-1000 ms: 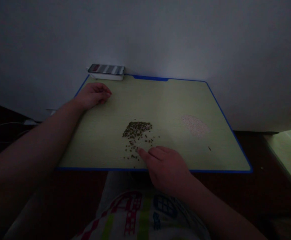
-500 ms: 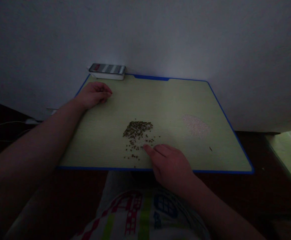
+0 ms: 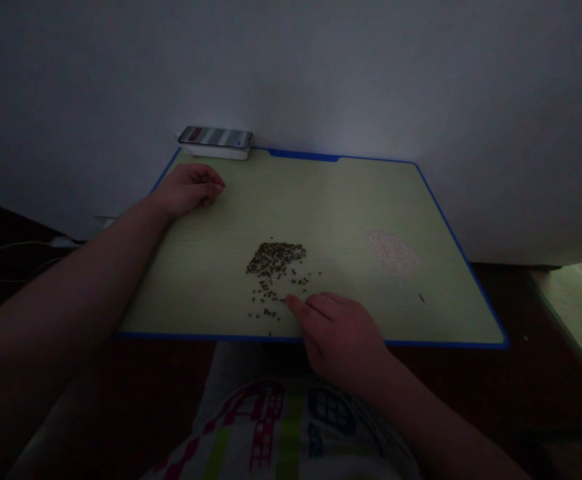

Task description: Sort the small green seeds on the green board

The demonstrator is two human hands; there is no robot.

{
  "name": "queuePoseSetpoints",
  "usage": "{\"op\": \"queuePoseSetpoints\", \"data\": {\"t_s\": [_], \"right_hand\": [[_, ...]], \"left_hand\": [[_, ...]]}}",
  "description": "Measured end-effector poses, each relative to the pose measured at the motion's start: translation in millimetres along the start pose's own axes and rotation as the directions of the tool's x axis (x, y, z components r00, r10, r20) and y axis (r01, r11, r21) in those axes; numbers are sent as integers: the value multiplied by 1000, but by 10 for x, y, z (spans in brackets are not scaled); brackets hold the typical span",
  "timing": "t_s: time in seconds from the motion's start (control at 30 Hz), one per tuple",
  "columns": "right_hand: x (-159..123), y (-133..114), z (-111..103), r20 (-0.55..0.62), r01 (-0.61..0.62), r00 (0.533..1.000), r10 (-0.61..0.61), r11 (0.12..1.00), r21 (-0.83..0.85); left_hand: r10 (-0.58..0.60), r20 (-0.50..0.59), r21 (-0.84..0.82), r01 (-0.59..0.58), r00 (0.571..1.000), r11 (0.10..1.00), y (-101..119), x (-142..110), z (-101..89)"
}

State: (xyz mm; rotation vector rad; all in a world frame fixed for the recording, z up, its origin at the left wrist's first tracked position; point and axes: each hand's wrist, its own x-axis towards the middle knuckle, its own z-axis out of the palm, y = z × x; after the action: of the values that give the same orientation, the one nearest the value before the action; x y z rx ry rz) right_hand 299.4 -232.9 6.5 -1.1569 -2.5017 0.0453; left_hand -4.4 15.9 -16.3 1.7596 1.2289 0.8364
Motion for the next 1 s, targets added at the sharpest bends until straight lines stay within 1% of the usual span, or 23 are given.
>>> {"op": "queuePoseSetpoints", "data": {"t_s": [0.17, 0.27, 0.37, 0.57, 0.63, 0.8, 1.0], "right_hand": [[31, -68, 27, -22, 23, 999, -23, 1000, 19], [64, -109, 40, -6, 22, 1000, -22, 1000, 1], [66, -113, 39, 11, 2, 1000, -1, 1000, -29], [-26, -30, 35, -23, -75, 997, 74, 995, -67], [-41, -6, 43, -30, -83, 996, 81, 994, -66], [4, -6, 62, -20, -37, 999, 37, 999, -32], [63, -46, 51, -24, -12, 1000, 11, 1000, -24]], "left_hand": [[11, 10, -7, -11, 1000, 1000, -20, 22, 1], [12, 10, 0, -12, 1000, 1000, -18, 25, 4], [8, 11, 14, -8, 1000, 1000, -14, 19, 5], [13, 8, 42, -13, 1000, 999, -6, -4, 3], [12, 6, 36, -12, 1000, 999, -6, -7, 2], [16, 5, 45, -16, 1000, 999, -4, -2, -1], [22, 18, 0, -22, 1000, 1000, 9, -2, 10]]}}
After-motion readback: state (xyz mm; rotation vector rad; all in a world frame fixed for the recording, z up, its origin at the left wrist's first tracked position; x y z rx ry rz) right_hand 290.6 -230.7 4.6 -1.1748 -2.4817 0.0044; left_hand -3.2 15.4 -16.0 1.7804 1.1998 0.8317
